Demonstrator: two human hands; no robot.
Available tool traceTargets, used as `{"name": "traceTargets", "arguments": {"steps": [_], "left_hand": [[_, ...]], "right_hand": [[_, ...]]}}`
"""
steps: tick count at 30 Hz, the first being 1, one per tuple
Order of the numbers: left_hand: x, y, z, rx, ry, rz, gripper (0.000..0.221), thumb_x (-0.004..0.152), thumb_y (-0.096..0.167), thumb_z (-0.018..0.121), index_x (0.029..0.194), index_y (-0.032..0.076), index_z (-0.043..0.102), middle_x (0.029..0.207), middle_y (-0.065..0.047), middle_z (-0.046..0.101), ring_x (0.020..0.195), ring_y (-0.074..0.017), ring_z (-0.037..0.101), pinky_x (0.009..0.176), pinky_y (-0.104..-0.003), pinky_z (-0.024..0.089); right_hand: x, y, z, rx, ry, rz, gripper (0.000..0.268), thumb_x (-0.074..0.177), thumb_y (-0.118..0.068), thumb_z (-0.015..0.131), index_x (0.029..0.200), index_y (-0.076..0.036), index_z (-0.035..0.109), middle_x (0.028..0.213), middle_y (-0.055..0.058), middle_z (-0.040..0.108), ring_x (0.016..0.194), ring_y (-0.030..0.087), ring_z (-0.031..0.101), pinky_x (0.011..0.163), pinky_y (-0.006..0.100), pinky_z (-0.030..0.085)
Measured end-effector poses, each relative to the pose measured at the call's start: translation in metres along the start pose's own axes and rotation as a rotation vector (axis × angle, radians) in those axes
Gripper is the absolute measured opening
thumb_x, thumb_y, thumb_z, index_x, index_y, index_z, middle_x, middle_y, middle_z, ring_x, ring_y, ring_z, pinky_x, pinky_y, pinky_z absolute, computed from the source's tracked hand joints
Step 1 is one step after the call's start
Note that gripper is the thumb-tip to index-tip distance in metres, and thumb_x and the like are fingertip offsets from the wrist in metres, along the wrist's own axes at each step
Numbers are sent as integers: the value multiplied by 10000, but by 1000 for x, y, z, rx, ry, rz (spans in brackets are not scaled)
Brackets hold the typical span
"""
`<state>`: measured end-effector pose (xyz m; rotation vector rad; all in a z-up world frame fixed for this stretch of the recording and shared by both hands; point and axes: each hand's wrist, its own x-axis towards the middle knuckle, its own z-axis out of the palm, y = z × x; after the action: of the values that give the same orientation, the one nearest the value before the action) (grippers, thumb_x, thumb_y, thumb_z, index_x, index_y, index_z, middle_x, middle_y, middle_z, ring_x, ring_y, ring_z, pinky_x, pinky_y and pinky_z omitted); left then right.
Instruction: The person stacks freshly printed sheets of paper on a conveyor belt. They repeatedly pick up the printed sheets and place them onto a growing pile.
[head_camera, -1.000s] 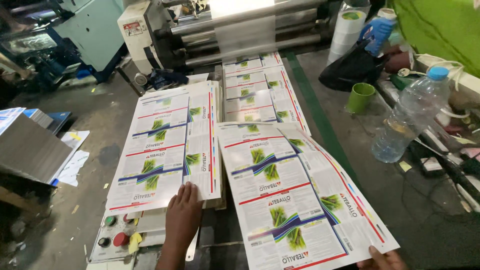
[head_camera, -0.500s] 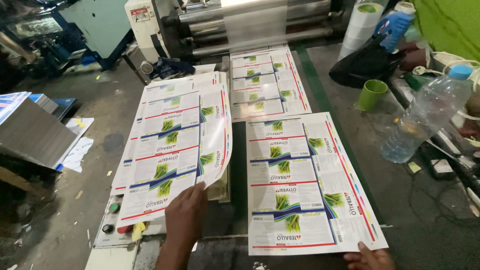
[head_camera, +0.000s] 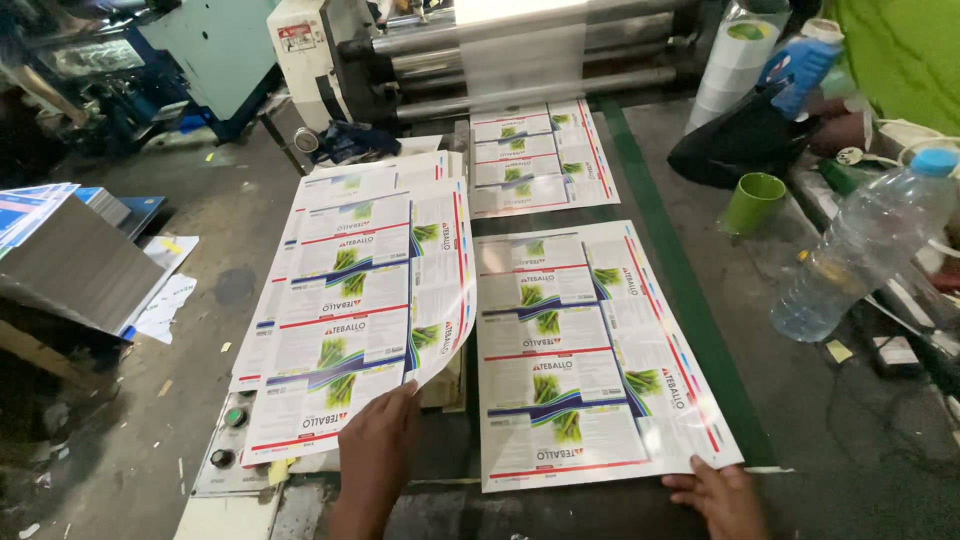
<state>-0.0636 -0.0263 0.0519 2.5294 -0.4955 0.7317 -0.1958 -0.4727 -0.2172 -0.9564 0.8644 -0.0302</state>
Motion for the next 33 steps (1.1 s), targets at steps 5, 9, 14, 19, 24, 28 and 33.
{"name": "traceTargets", "arguments": {"steps": [5, 9, 14, 19, 24, 28, 33], "left_hand": [[2, 6, 0, -3, -13, -40, 196, 889, 187, 715, 1060, 96, 745, 948, -134, 778, 839, -339, 745, 691, -446, 580], [-4, 5, 8, -48, 15, -38, 215, 871, 171, 721, 1069, 91, 744, 967, -142, 775, 865, -347, 742, 713, -447, 581], [-13, 1, 19, -83, -120, -49, 291, 860, 141, 719, 1146, 90, 714, 1042, -135, 763, 949, -349, 723, 766, -457, 572], [-24, 11, 25, -118, -19, 46, 295, 822, 135, 739, 1114, 103, 729, 1078, -112, 757, 938, -348, 724, 768, -452, 576], [-45, 42, 68, -212, -50, 229, 281, 822, 159, 771, 1094, 106, 725, 1108, -84, 747, 972, -317, 733, 796, -430, 584], [-66, 61, 125, -258, -264, 425, 333, 884, 280, 768, 1137, 70, 717, 1225, -115, 716, 1142, -307, 676, 879, -444, 537], [-68, 70, 118, -278, -336, 525, 513, 914, 409, 749, 1230, 9, 688, 1361, -184, 659, 1297, -358, 591, 1002, -487, 464]], "right_hand": [[7, -24, 60, -166, -82, -161, 368, 1014, -203, 554, 1318, 4, 570, 1056, 201, 741, 849, 323, 740, 642, 440, 587], [57, -47, 90, -155, -169, -214, 380, 1018, -232, 564, 1293, 28, 589, 1032, 208, 744, 832, 326, 743, 624, 441, 571], [78, -80, 122, -121, -227, -225, 371, 1027, -263, 545, 1322, -39, 563, 1083, 174, 723, 888, 289, 731, 653, 407, 582], [31, -71, 121, -158, -175, -151, 480, 1017, -257, 547, 1458, -97, 445, 1118, 192, 748, 884, 279, 725, 675, 412, 580], [-34, -21, 129, -261, -269, -38, 566, 959, -244, 605, 1505, -124, 517, 1111, 179, 773, 806, 242, 708, 651, 391, 578], [-6, 48, 119, -304, -607, -37, 482, 964, -247, 650, 1398, -49, 581, 1098, 156, 752, 831, 217, 746, 661, 375, 628], [-27, 36, 117, 103, -515, 89, 418, 953, -178, 623, 1337, -13, 614, 1059, 191, 734, 769, 271, 732, 610, 398, 605]]}}
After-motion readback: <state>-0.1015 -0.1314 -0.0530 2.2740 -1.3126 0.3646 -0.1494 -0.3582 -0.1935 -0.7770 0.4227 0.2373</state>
